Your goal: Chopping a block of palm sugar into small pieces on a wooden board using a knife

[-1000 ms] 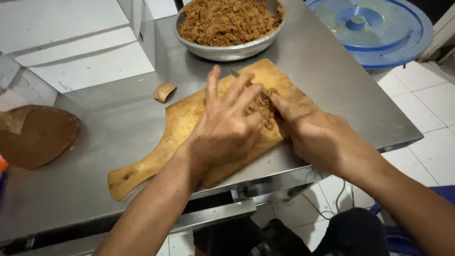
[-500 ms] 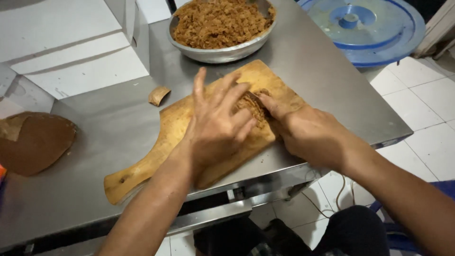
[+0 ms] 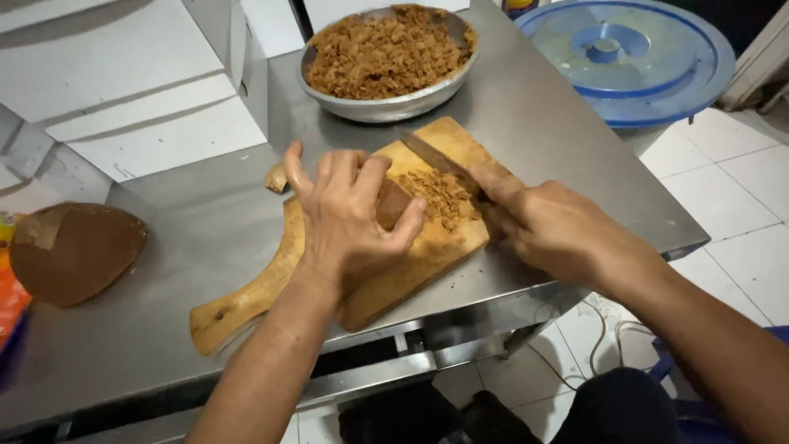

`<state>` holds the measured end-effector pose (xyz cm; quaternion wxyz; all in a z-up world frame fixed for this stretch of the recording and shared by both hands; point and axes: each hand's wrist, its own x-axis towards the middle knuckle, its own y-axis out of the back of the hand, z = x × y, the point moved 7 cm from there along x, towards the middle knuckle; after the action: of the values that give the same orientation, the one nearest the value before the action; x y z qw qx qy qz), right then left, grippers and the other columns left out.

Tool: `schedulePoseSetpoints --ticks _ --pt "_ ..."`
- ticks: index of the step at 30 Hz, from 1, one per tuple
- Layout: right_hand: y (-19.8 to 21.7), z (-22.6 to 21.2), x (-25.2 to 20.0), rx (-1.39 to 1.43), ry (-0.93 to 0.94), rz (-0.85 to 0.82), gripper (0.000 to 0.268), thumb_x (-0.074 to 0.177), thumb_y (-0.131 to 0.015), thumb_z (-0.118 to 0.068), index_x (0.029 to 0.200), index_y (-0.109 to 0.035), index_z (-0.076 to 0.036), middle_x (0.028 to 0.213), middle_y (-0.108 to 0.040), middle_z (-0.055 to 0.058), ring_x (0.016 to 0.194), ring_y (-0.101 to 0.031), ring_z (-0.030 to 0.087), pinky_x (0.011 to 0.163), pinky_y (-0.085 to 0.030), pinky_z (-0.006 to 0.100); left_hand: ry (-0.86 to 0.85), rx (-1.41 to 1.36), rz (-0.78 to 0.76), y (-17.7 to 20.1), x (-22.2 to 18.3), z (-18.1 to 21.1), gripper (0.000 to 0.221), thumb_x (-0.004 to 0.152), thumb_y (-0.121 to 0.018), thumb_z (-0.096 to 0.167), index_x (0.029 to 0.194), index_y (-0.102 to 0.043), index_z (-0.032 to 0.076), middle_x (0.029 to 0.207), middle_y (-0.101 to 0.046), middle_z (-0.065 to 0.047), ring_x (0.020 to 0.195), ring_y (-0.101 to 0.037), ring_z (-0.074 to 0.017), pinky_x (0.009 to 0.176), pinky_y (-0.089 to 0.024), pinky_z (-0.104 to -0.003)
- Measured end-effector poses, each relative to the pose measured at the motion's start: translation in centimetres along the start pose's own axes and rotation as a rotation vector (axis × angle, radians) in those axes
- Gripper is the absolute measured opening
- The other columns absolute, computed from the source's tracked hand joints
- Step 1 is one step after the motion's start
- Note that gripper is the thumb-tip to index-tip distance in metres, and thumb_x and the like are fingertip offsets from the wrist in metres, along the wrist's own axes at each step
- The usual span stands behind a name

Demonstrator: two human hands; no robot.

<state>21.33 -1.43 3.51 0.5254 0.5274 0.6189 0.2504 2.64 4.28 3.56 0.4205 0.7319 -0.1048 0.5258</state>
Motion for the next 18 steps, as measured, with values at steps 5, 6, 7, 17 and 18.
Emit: schedulePoseSetpoints --ticks 5,6,7,17,18 --pt "-1.1 0.0 0.3 -0.143 0.057 0.002 0.087 0.091 -0.036 -0.02 0.17 -0.006 -0.039 0.111 -0.065 0.019 0.093 -0.067 0.033 0.077 -0.05 0.043 0.101 0.029 -0.203 -0.5 -0.1 -0.2 0.056 0.075 -0.065 0.061 0.09 -0.069 0.008 0.086 -0.062 -0.011 0.084 -0.06 -0.0304 0.107 -0.023 -0.068" --pt "-1.7 -0.3 0.7 -0.204 0.143 -0.001 0.098 0.081 -0.041 -0.016 0.171 -0.003 -0.032 0.128 -0.065 0.019 0.106 -0.069 0.035 0.082 -0.053 0.044 0.13 0.028 -0.281 -1.1 -0.3 -0.4 0.056 0.073 -0.065 0.062 0.089 -0.069 0.009 0.085 -0.064 -0.013 0.085 -0.062 -0.0333 0.108 -0.022 -0.067" --pt "-1.6 -0.4 0.7 -0.202 0.141 0.0 0.098 0.081 -0.041 -0.016 0.171 -0.003 -0.032 0.128 -0.065 0.019 0.106 -0.069 0.035 0.082 -0.053 0.044 0.129 0.026 -0.281 -1.5 -0.4 -0.9 0.056 0.073 -0.065 0.062 0.089 -0.069 0.009 0.085 -0.064 -0.013 0.085 -0.062 -0.0333 0.108 -0.022 -0.067" --pt "0.1 -1.1 -1.5 0.059 0.145 0.1 0.051 0.098 -0.044 -0.036 0.149 -0.05 -0.031 0.114 -0.072 0.028 0.119 -0.064 0.049 0.102 -0.05 0.061 0.285 -0.607 -0.318 -0.5 -0.2 -3.3 0.046 0.065 -0.083 0.025 0.11 -0.077 0.016 0.094 -0.07 -0.011 0.089 -0.071 -0.0363 0.088 -0.049 -0.05" --pt "0.1 -1.0 -1.7 0.079 0.137 0.107 0.05 0.098 -0.045 -0.036 0.147 -0.052 -0.032 0.112 -0.072 0.028 0.118 -0.064 0.048 0.101 -0.05 0.06 0.276 -0.598 -0.316 -0.3 0.0 -3.1 0.04 0.066 -0.086 0.025 0.105 -0.078 0.016 0.086 -0.068 -0.012 0.081 -0.071 -0.0367 0.08 -0.054 -0.046"
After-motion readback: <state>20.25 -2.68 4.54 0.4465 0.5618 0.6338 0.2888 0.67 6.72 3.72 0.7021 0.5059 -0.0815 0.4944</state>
